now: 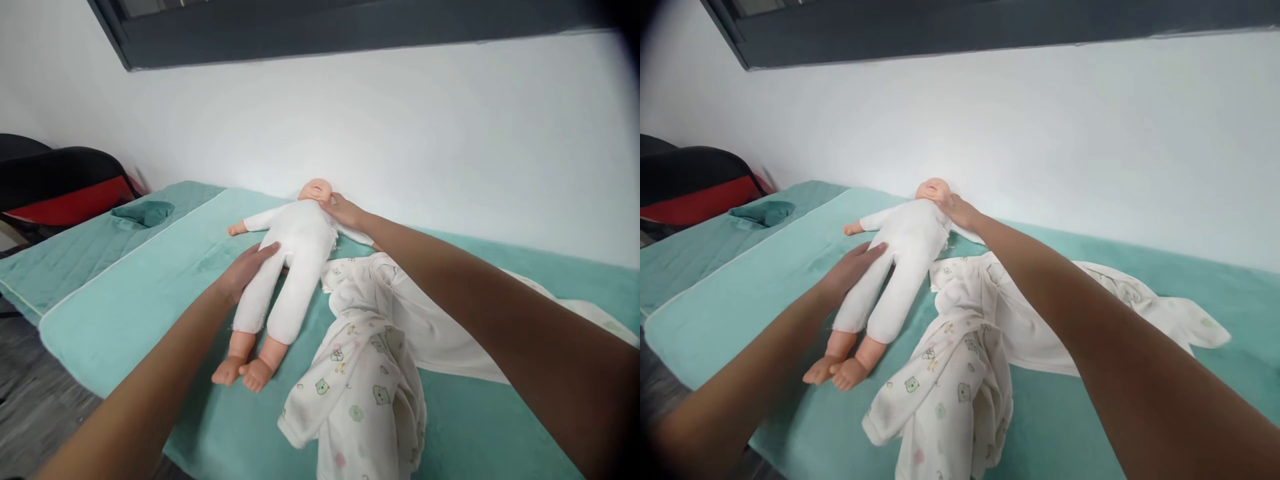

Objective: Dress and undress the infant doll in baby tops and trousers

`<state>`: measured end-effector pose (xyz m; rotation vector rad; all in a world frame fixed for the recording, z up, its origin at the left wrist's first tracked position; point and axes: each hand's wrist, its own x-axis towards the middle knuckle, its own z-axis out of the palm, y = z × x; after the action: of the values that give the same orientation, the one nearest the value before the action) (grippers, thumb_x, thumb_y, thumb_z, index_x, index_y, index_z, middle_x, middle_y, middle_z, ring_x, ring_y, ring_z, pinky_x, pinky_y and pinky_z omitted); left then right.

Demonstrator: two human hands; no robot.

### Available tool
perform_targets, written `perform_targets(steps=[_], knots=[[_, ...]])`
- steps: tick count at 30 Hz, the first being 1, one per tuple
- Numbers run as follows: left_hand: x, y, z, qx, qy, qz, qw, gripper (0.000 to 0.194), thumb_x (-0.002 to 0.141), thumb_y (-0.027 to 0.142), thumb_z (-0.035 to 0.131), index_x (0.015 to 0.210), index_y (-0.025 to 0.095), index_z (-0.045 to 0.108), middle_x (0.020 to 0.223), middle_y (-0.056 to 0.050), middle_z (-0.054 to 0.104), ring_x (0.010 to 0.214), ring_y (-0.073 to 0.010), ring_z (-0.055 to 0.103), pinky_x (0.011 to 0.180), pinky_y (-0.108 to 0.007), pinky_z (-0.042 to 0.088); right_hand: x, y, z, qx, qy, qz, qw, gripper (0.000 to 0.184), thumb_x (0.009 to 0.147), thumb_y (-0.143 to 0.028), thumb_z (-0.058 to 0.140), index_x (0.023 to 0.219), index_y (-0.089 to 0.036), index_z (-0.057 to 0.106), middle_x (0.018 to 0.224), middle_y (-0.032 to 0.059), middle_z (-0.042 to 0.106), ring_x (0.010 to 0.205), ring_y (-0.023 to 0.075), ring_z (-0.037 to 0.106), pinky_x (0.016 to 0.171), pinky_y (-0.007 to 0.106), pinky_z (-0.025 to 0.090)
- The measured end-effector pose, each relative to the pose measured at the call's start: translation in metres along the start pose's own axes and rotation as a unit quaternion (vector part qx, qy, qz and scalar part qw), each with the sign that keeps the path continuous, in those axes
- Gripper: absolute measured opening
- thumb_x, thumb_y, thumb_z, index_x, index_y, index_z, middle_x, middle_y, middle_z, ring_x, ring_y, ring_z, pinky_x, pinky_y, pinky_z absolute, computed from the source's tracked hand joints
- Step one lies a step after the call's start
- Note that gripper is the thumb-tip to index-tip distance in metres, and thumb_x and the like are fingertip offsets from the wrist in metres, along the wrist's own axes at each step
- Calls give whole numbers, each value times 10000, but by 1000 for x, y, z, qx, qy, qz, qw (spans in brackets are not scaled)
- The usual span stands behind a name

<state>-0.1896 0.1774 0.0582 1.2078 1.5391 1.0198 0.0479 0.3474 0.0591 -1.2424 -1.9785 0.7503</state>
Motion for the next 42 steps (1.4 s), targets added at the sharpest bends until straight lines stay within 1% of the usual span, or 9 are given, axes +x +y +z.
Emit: perform_targets(steps=[4, 7, 9, 12, 19, 25, 28, 35, 42], knots=[[-43, 1, 5, 264, 169, 233, 921, 489, 872, 374, 570, 1336, 220, 563, 1388, -125, 558, 1269, -320, 543, 1090, -487, 426, -39, 40, -44, -173, -8, 93, 980, 613, 984, -652, 265, 1146, -182, 622, 1179, 127, 693, 1025, 252, 648, 901, 350, 473], [-97, 0, 22, 328, 15, 349, 878, 386, 925, 263, 447, 1264, 322, 622, 1392, -40, 569, 1301, -242, 529, 1106, -405, 434, -92, 70, -94, -243, -6, 146, 959, 536, 993, -564, 304, 832, -185, 647, 911, 132, 721, 872, 260, 657, 804, 358, 457], [-126, -4, 41, 331, -94, 313, 885, 364, 938, 318, 463, 1265, 347, 620, 1343, -25, 612, 1249, -235, 572, 1071, -386, 468, -130, 81, -124, -283, -23, 169, 944, 495, 958, -568, 396, 719, -195, 618, 836, 125, 707, 810, 271, 642, 743, 367, 441], [-144, -11, 72, 289, -141, 210, 923, 506, 891, 455, 568, 1374, 309, 531, 1394, -56, 584, 1259, -269, 569, 1052, -399, 476, -182, 81, -150, -321, -73, 159, 931, 399, 880, -563, 547, 703, -211, 612, 804, 85, 699, 742, 249, 616, 667, 334, 413], [-158, 26, 130, 186, -196, 232, 934, 319, 813, 254, 595, 1125, 264, 662, 1125, -44, 698, 1024, -238, 635, 925, -378, 504, -271, 14, -139, -376, -99, -14, 921, 295, 1004, -440, 398, 982, -246, 618, 1034, 50, 685, 884, 218, 613, 670, 298, 358], [-171, 70, 185, 320, -140, 490, 799, 103, 841, 158, 542, 875, 231, 607, 1407, -67, 522, 1359, -239, 422, 1173, -435, 297, -342, -65, -149, -379, -75, -107, 916, 352, 1047, -462, 326, 989, -238, 592, 1003, 37, 673, 783, 183, 606, 607, 292, 301], [-169, 82, 203, 412, -136, 501, 749, 150, 854, 127, 503, 925, 236, 578, 1085, -66, 664, 1082, -229, 604, 1147, -474, 300, -368, -85, -168, -356, -66, -90, 928, 344, 1038, -462, 342, 914, -246, 579, 919, 28, 672, 742, 182, 596, 594, 296, 291], [-190, 125, 198, 391, 103, 378, 833, 313, 811, 139, 511, 1106, 245, 511, 1038, -70, 652, 980, -274, 629, 803, -367, 450, -394, -82, -209, -201, -65, 121, 970, 225, 907, -389, 528, 1095, -275, 575, 899, 40, 697, 683, 222, 620, 555, 302, 384], [-227, 153, 210, 104, 152, 355, 917, 322, 807, 142, 512, 1119, 223, 504, 1107, -41, 623, 1023, -201, 608, 863, -311, 477, -399, -92, -169, 64, -35, 64, 995, 448, 938, -535, 513, 1286, -257, 563, 1302, 60, 627, 1205, 282, 572, 1017, 406, 446]])
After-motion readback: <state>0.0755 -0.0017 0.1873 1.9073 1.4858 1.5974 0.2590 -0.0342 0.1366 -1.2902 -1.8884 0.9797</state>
